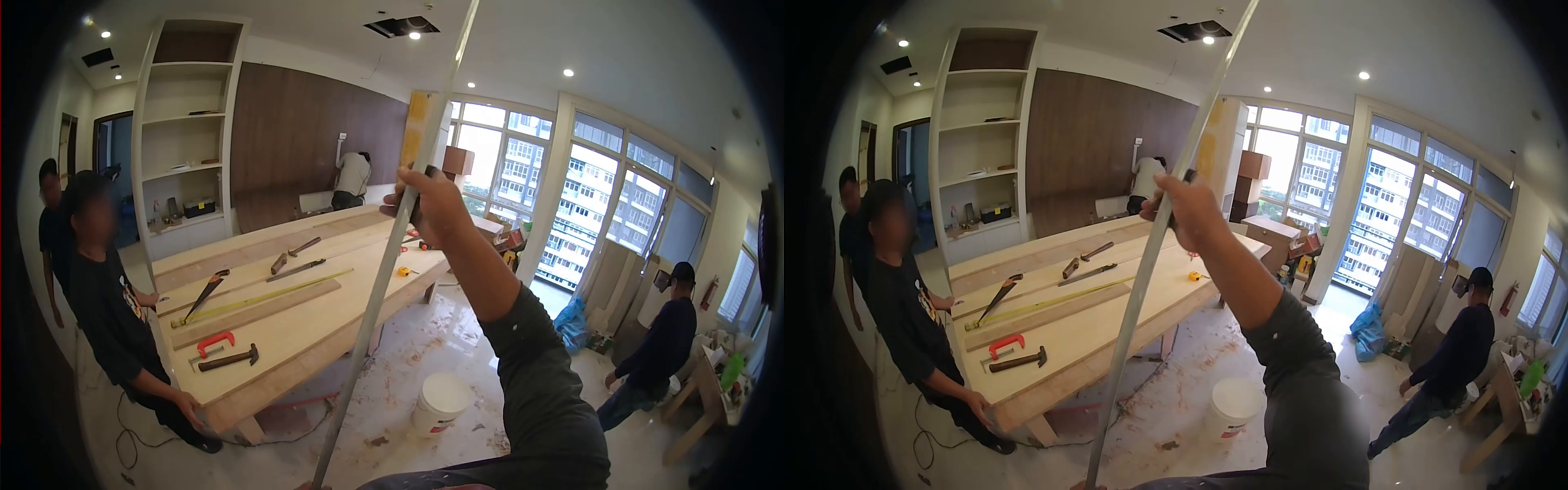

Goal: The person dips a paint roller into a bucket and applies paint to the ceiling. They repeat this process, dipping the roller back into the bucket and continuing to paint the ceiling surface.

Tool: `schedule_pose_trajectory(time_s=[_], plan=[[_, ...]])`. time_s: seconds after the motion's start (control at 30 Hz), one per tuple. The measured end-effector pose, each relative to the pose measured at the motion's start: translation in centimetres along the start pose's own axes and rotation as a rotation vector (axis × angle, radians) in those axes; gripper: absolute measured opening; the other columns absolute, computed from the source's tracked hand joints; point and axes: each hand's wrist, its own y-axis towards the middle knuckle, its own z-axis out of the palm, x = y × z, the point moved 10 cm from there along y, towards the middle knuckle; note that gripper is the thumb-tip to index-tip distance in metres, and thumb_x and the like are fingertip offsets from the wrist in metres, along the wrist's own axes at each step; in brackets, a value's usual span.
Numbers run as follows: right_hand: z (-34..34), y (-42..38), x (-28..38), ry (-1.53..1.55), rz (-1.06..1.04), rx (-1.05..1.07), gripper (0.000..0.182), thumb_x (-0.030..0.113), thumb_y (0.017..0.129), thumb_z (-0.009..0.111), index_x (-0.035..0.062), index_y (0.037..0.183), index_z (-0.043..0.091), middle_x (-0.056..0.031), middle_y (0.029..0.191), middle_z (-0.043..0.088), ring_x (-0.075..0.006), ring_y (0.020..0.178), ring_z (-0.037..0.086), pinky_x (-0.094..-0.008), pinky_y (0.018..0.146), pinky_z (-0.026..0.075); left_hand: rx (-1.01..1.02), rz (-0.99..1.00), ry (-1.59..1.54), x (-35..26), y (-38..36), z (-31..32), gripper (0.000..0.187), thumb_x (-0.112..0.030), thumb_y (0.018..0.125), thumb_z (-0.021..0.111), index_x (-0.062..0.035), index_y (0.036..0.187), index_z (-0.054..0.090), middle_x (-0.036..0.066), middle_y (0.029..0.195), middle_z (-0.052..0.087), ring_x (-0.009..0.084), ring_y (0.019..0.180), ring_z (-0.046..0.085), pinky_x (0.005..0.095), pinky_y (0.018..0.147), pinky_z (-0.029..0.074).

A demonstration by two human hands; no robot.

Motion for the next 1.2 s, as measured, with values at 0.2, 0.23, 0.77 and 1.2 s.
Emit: schedule_pose_trajectory(time_s=[0.2, 0.23, 0.77, 1.2], plan=[[2.0, -1.4, -1.2, 0.000, 0.031, 0.025, 0.036, 0.016, 0.087, 0.065, 0.0015, 0.110, 0.042, -0.0120, 0.092, 0.054, -0.0257, 0.081, 0.065, -0.0405, 0.072, 0.059, -0.111, 0.239, -0.059, -9.7, 3.7, -3.7, 0.039, -0.038, 0.084, 0.070, 0.0004, 0.080, 0.063, 0.012, 0.064, 0.059, 0.0238, 0.060, 0.051, 0.0437, 0.057, 0.041], [2.5, -1.6, -1.4, 0.005, 0.046, 0.045, 0.037, 0.016, 0.087, 0.065, 0.0012, 0.111, 0.042, -0.0116, 0.092, 0.054, -0.0250, 0.081, 0.065, -0.0401, 0.072, 0.059, -0.093, 0.223, -0.051, -10.0, 4.8, -3.9, 0.035, -0.035, 0.081, 0.072, -0.0006, 0.080, 0.063, 0.013, 0.067, 0.060, 0.0260, 0.064, 0.054, 0.0429, 0.062, 0.043], [-7.6, 6.2, -4.8, -0.160, 0.060, -0.059, 0.035, 0.005, 0.085, 0.062, 0.0003, 0.111, 0.040, -0.0101, 0.084, 0.051, -0.0203, 0.067, 0.059, -0.0372, 0.065, 0.055, -0.126, 0.442, -0.137, -24.3, 16.2, -1.3, 0.034, -0.034, 0.084, 0.069, -0.0013, 0.078, 0.060, 0.015, 0.065, 0.058, 0.0285, 0.060, 0.056, 0.0399, 0.061, 0.045], [-26.8, 20.4, -4.0, -0.095, 0.044, -0.127, 0.019, 0.002, 0.081, 0.064, 0.0048, 0.090, 0.048, -0.0076, 0.075, 0.049, -0.0194, 0.059, 0.052, -0.0378, 0.055, 0.047, -0.015, 0.390, -0.082, -40.1, 27.7, 8.8, 0.035, -0.038, 0.087, 0.066, -0.0033, 0.092, 0.064, 0.015, 0.071, 0.062, 0.0287, 0.065, 0.058, 0.0392, 0.065, 0.047]])
